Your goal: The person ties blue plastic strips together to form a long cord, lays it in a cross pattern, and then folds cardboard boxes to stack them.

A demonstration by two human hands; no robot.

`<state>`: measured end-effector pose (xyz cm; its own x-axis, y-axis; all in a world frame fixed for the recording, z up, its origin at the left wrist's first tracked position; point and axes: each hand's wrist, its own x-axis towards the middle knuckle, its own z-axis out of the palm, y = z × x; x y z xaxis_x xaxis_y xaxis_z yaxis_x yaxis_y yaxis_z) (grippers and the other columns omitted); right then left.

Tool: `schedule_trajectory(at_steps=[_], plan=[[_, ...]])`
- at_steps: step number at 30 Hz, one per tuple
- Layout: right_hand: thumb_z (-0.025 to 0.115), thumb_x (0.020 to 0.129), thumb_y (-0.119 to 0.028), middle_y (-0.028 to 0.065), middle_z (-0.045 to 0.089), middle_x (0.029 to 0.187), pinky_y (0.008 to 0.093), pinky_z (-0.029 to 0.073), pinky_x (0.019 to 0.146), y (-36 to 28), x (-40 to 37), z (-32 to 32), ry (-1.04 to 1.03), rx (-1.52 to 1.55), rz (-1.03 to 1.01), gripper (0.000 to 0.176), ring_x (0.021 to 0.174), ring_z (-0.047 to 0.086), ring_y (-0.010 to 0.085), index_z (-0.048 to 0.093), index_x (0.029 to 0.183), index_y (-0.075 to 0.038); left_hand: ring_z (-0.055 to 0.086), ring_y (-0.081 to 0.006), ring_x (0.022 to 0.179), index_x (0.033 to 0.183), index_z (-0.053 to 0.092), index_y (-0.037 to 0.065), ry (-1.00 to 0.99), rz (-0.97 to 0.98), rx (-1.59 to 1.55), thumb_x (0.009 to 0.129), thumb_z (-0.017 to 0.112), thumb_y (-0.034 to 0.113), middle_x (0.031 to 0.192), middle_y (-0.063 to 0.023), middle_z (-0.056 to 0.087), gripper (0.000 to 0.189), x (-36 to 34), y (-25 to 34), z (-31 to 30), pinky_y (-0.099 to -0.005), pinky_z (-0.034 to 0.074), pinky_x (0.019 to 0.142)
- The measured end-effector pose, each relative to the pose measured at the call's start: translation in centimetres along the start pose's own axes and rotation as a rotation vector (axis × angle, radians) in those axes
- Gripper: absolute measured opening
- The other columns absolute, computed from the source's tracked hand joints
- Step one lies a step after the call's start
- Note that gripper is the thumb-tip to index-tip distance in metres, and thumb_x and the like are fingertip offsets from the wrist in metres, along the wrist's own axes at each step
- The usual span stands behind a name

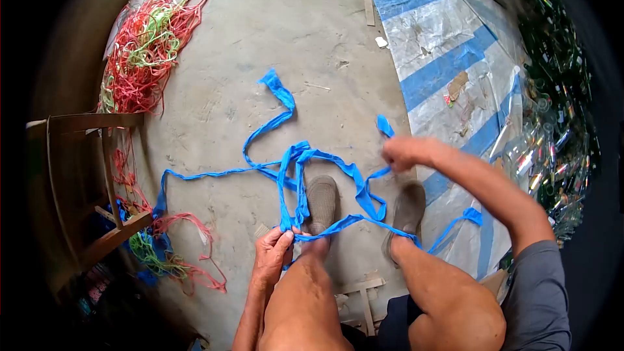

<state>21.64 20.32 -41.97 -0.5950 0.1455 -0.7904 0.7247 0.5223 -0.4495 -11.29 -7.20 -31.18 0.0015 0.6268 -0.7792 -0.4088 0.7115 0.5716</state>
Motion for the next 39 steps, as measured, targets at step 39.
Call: schedule_trajectory(at_steps=[39], plan=[[0.062,0.1,-0.043,0.0008,0.06,0.079,0.0244,0.045,0.05,-11.3,2.4,2.6,0.16,1.567,-0.119,0.037,0.057,0.055,0.0098,0.066,0.102,-0.007,0.039,-0.0037,0.049,0.119,0.06,0.009,-0.085,0.173,-0.005,0.104,0.06,0.021,0.082,0.0014,0.06,0.019,13.0,-0.3,7.4,-0.0228,0.03,0.044]])
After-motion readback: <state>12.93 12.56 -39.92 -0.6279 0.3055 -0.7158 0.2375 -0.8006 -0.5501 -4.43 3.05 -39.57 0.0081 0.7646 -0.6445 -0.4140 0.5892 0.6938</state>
